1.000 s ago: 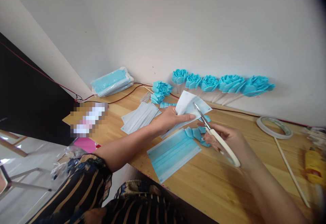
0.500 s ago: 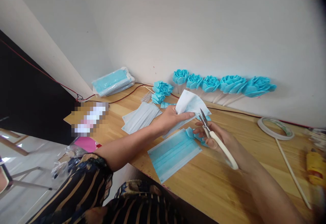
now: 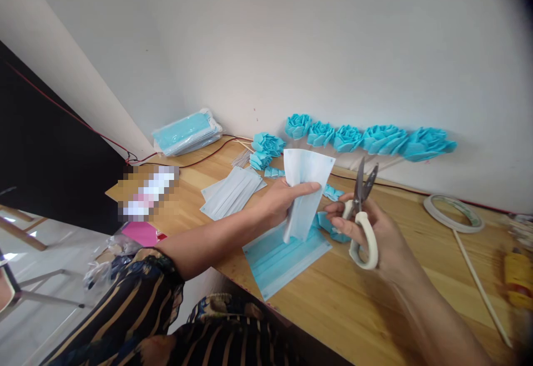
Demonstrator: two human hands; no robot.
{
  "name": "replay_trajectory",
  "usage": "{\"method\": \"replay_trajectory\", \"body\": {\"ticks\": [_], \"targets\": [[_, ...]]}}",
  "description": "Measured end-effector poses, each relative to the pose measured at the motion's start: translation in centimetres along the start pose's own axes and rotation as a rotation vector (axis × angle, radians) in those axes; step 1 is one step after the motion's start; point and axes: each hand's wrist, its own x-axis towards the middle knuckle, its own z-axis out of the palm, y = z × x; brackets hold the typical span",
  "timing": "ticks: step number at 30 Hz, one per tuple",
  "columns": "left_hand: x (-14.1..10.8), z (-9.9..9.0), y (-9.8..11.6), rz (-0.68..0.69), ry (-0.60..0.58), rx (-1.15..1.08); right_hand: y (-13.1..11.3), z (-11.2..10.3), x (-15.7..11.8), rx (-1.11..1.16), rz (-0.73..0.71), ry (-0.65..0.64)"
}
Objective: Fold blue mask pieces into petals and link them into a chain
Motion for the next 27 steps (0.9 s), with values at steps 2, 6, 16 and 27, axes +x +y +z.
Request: {"method": "replay_trajectory", "body": {"ticks": [2, 6, 16, 27], "targets": [[-0.3, 0.4, -0.4, -0.04, -0.061, -0.078, 0.1, 0.4, -0.3, 0.088, 0.003, 0.008], [-0.7, 1.0, -1.4, -0.109, -0.11, -0.164, 0.3, 1.4, -0.8, 0.004, -0.023, 0.07], [-0.9, 1.1, -1.6, 0.008, -0.075, -0.098, 0.3, 1.7, -0.9, 0.015, -0.023, 0.159], [-0.9, 1.2, -1.5, 0.028, -0.028, 0.017, -0.4, 1.6, -1.0, 0.06, 0.026, 0.145]]}}
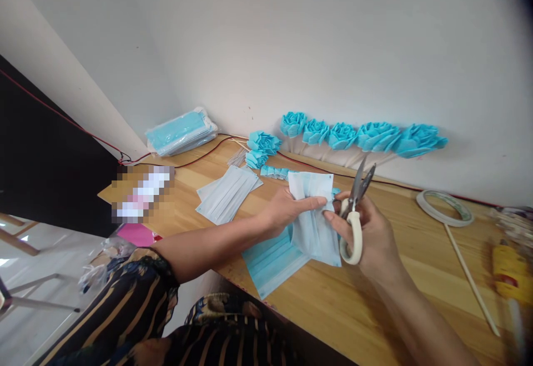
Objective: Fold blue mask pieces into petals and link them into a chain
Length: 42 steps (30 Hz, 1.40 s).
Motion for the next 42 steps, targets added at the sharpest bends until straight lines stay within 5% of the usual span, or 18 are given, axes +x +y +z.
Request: {"method": "replay_trajectory", "body": {"ticks": [11, 18, 22, 27, 42], "targets": [[0.6, -0.8, 0.1, 0.052, -0.004, 0.232, 1.3, -0.3, 0.6, 0.096, -0.009, 0.02], [1.0, -2.2, 3.3, 0.833, 0.255, 0.665, 1.8, -0.5, 0.7, 0.009, -0.028, 0.037], [0.8, -2.4, 3.3, 1.085, 0.196, 0.999, 1.5, -0.2, 0.7, -0.014, -0.043, 0.028], [1.2, -2.4, 2.4, 0.959, 0.037, 1.115, 1.2, -0.1, 0.5, 0.017, -0.065, -0.007], [1.4, -2.2, 2.1, 0.345, -0.127, 0.69, 1.2, -0.3, 0.4, 0.016, -0.064, -0.05]]}}
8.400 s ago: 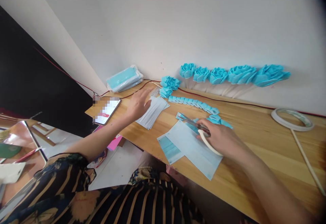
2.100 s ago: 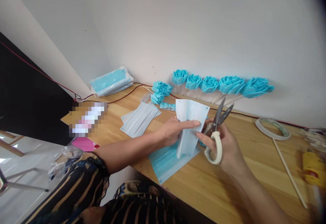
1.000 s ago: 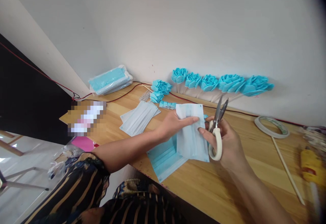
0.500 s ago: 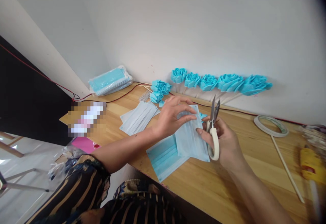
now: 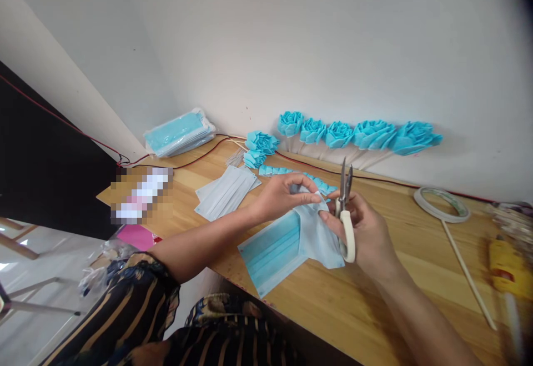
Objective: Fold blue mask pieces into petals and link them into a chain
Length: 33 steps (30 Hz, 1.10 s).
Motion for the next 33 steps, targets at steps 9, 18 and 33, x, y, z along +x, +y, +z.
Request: {"method": "replay_trajectory", "body": {"ticks": [9, 18, 33], "targets": [[-0.3, 0.3, 0.5, -0.076, -0.056, 0.01, 0.0, -0.1, -0.1, -0.057, -0.002, 0.023], [0.6, -0.8, -0.2, 0.057, 0.009, -0.055, -0.5, 0.0, 0.1, -0.024, 0.028, 0.005], [0.1, -0.3, 0.5, -0.169, -0.107, -0.113, -0.4, 0.1, -0.1, -0.037, 0.043, -0.005]]}}
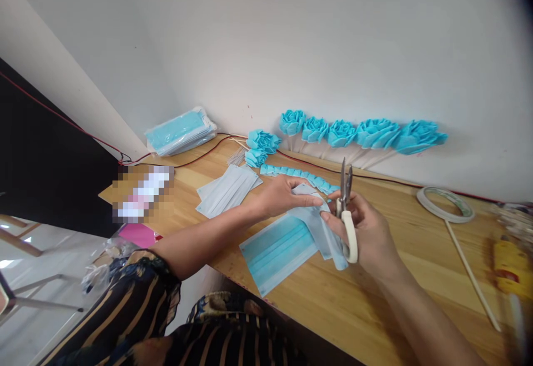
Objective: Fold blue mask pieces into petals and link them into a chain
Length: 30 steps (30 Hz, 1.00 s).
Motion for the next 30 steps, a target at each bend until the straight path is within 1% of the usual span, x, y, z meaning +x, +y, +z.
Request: {"method": "replay_trajectory", "body": {"ticks": [4, 8, 13, 17, 21, 24, 27, 30], "targets": [[-0.01, -0.03, 0.12, -0.006, -0.015, 0.018, -0.11, -0.05, -0.07, -0.034, 0.0, -0.005], [-0.03, -0.15, 0.07, 0.037, -0.029, 0.113, -0.09, 0.03, -0.14, -0.06, -0.023, -0.01], [-0.16, -0.07, 0.18, 0.023, -0.095, 0.207, 0.0, 0.16, -0.23, -0.077, -0.025, -0.005], [-0.12, 0.05, -0.05, 0.051, -0.108, 0.166, -0.02, 0.06, -0.08, -0.072, -0.024, -0.015], [0.03, -0.11, -0.36, 0.069, -0.042, 0.163, 0.02, -0.14, 0.24, -0.034, 0.022, -0.047], [0.14, -0.43, -0.39, 0.053, 0.004, 0.103, 0.15, -0.25, 0.35, -0.003, 0.049, -0.046], [0.2, -0.62, -0.32, 0.021, -0.011, 0.049, 0.15, -0.26, 0.3, 0.015, 0.049, -0.045], [0.15, -0.47, -0.19, -0.039, -0.049, 0.032, -0.05, -0.25, 0.17, 0.011, 0.01, -0.05]]}}
